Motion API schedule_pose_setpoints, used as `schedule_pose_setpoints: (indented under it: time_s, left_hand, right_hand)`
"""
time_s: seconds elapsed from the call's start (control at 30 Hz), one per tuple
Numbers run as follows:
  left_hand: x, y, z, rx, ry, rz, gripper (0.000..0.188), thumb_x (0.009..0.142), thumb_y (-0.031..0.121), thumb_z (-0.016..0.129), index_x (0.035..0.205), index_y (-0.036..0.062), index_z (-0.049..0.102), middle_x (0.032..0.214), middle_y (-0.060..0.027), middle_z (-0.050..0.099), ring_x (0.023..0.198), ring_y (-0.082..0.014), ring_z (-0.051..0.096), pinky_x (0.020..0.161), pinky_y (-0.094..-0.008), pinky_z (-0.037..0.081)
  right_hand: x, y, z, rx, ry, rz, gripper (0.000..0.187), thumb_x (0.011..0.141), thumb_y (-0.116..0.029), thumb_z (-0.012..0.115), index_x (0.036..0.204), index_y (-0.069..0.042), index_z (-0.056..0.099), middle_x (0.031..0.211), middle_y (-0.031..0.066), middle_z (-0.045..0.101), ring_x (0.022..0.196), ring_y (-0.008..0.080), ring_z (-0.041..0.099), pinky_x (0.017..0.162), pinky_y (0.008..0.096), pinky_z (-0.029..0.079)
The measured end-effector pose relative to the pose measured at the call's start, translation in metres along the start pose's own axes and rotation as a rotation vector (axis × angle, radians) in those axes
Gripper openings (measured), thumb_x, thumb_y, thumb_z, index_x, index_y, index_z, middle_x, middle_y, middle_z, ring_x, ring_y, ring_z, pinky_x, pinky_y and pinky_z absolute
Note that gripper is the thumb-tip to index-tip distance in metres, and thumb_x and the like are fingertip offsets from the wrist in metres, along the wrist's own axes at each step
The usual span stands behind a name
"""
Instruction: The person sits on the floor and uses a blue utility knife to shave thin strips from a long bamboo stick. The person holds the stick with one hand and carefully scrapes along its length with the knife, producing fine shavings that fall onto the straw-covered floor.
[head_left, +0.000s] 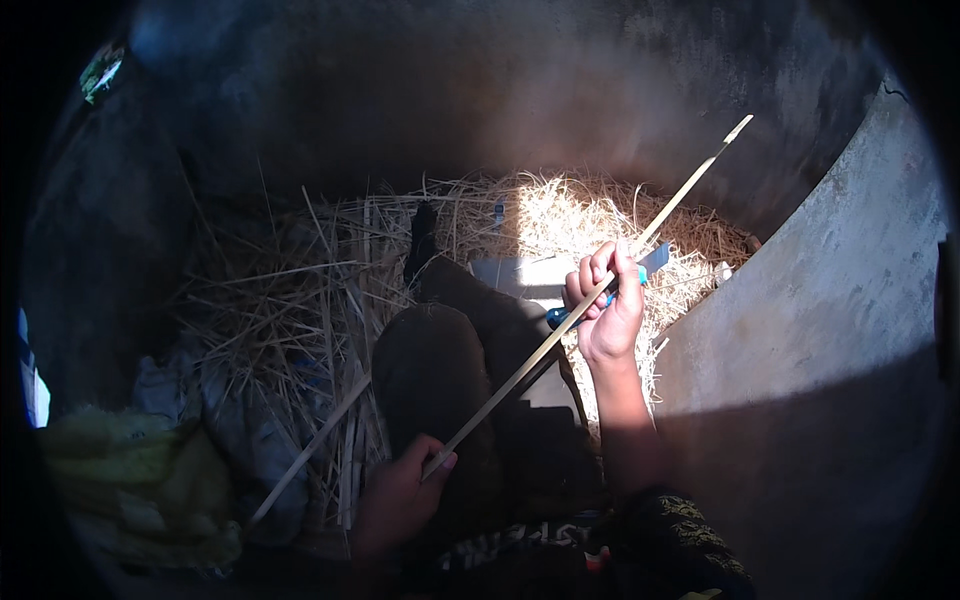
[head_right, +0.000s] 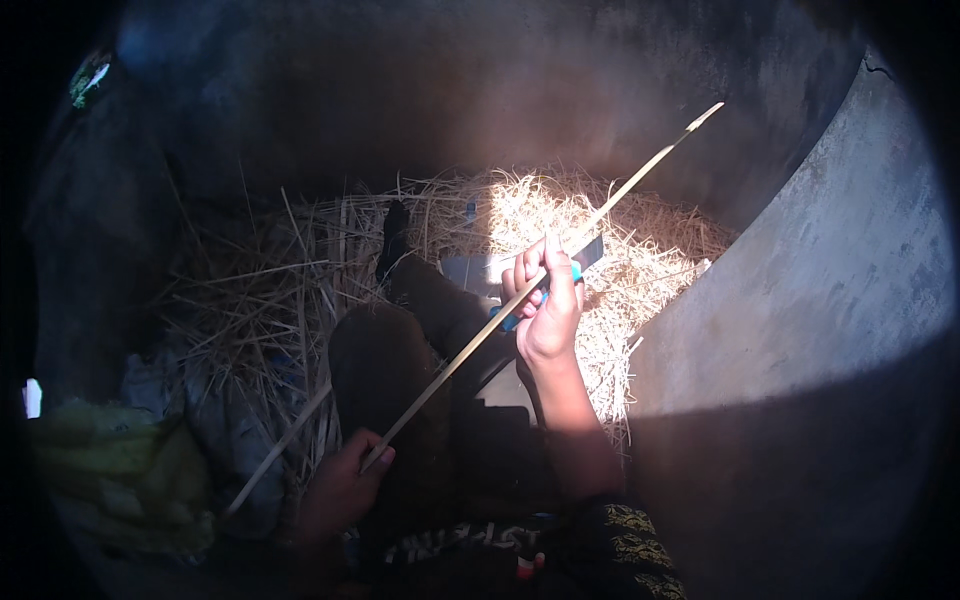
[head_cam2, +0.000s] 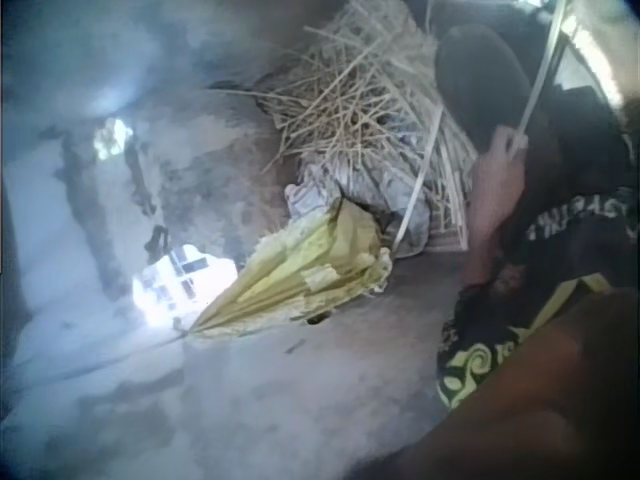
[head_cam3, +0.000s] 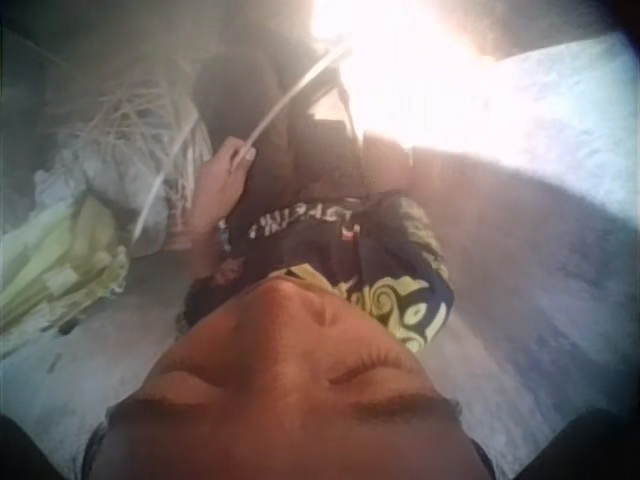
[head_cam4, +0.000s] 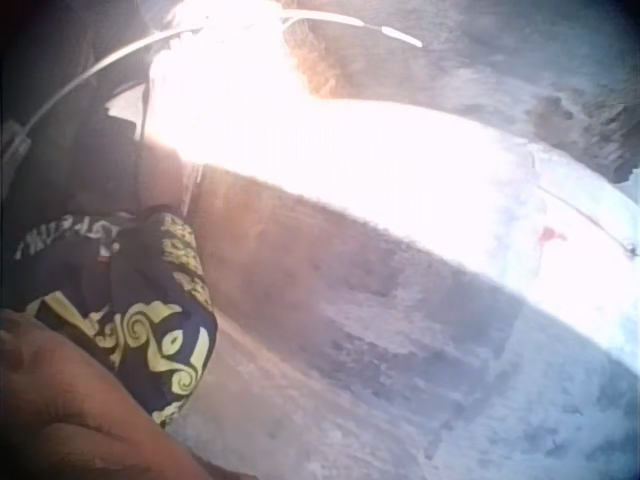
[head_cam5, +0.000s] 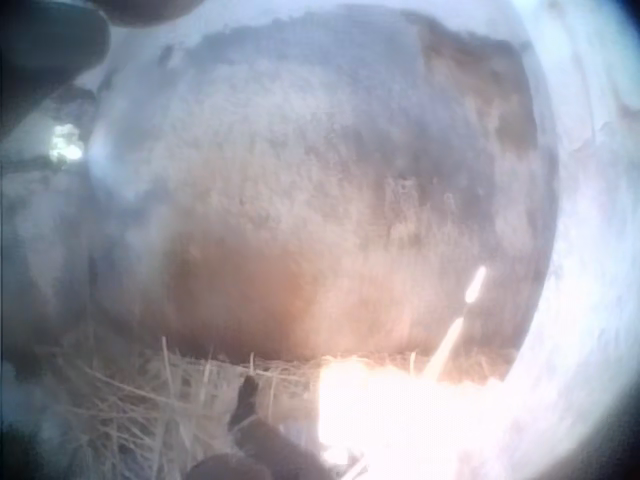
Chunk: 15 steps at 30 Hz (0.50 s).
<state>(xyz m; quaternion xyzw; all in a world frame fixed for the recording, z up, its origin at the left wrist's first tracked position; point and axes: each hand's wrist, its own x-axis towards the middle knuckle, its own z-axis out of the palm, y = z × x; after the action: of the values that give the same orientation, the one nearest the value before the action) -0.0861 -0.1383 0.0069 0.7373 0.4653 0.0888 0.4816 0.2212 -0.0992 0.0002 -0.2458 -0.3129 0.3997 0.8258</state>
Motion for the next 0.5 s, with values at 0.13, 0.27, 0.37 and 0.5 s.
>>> schedule_pose_setpoints:
  time_s: [0.13,0.27,0.37,0.5]
  left_hand:
    - [-0.001,0.019,0.01,0.023,0.007,-0.029,0.022,0.102,0.026,0.057,0.11,0.0061,0.056,0.071,-0.0161,0.063,0.068,-0.0356,0.069,0.06,-0.0423,0.049]
    - [0.002,0.011,0.022,-0.003,0.138,0.115,0.018,0.101,0.022,0.058,0.109,0.0069,0.063,0.062,-0.0099,0.057,0.055,-0.0159,0.057,0.055,-0.0311,0.041]
    - [0.004,0.021,0.027,-0.009,0.149,0.14,0.018,0.102,0.021,0.058,0.107,0.0069,0.067,0.06,-0.0107,0.056,0.051,-0.0161,0.056,0.053,-0.0322,0.041]
    - [0.014,0.019,0.043,0.053,0.196,0.161,0.02,0.102,0.022,0.057,0.107,0.0062,0.068,0.061,-0.0114,0.057,0.052,-0.0142,0.056,0.054,-0.0315,0.042]
  right_hand:
    - [-0.047,0.045,0.005,0.119,0.137,-0.083,0.034,0.103,-0.035,0.046,0.081,-0.009,0.045,0.056,-0.0048,0.035,0.044,0.0053,0.029,0.043,0.023,0.027]
    - [-0.055,0.037,0.005,0.066,0.192,0.042,0.053,0.104,-0.056,0.042,0.091,-0.005,0.052,0.056,-0.0064,0.033,0.043,0.0042,0.028,0.041,0.0207,0.026]
    - [-0.063,0.031,0.004,-0.067,0.075,0.109,0.03,0.101,-0.031,0.058,0.092,-0.003,0.054,0.059,-0.0056,0.034,0.047,0.0029,0.03,0.043,0.0201,0.026]
    - [-0.082,0.039,-0.012,-0.535,0.019,0.013,0.022,0.091,-0.018,0.062,0.079,-0.005,0.049,0.064,-0.0015,0.041,0.054,0.0058,0.034,0.049,0.0239,0.03]
